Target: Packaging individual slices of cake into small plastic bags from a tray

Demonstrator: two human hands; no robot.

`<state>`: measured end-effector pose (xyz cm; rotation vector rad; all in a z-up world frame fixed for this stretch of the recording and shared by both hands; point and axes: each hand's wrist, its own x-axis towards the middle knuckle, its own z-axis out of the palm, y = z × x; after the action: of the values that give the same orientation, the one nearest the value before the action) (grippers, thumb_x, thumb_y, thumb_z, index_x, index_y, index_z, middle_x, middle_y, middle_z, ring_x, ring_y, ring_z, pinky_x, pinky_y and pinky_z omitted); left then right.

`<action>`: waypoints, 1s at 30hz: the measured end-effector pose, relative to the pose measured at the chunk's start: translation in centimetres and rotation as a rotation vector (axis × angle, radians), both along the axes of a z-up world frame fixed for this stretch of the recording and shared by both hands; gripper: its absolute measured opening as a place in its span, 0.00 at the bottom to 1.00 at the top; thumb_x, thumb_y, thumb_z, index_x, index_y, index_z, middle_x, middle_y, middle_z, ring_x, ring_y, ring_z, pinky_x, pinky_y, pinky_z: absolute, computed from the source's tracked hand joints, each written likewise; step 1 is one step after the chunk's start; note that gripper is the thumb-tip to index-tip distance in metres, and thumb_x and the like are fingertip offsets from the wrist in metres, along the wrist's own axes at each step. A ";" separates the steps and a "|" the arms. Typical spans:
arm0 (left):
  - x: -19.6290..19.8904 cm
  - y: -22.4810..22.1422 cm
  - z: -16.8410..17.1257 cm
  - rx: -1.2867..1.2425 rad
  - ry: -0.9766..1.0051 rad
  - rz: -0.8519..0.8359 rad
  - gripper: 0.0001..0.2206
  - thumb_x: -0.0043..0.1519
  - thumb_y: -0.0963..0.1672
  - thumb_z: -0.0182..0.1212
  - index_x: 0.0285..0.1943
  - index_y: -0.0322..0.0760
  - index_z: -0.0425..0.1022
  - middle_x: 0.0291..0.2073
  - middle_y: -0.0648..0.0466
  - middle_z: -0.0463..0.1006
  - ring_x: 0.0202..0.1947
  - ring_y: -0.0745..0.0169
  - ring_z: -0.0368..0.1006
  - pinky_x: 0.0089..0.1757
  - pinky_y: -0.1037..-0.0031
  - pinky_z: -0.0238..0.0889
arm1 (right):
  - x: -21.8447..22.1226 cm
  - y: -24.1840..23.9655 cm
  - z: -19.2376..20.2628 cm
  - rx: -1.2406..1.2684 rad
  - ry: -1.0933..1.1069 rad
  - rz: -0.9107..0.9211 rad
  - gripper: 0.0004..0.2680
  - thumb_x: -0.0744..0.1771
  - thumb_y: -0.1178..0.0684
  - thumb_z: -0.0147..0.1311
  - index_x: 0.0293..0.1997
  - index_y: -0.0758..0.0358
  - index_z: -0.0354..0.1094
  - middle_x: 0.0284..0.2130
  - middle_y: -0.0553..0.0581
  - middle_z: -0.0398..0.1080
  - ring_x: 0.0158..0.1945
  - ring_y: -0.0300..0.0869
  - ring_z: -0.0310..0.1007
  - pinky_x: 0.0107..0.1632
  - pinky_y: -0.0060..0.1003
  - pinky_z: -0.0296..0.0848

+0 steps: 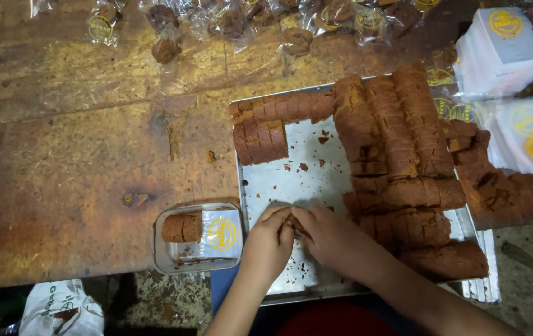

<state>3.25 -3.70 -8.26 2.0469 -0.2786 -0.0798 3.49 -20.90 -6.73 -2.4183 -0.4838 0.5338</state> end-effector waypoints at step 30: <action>-3.0 1.2 0.4 0.050 -0.107 0.007 0.05 0.65 0.39 0.49 0.43 0.34 0.71 0.39 0.47 0.75 0.39 0.47 0.75 0.42 0.64 0.67 | -1.8 -1.8 0.2 0.300 -0.375 0.080 0.10 0.64 0.57 0.61 0.49 0.63 0.75 0.45 0.62 0.75 0.44 0.53 0.76 0.46 0.44 0.73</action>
<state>0.24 -2.45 -7.87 2.1056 -0.3387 0.0281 1.66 -22.74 -6.53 -2.2148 -0.7624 0.0277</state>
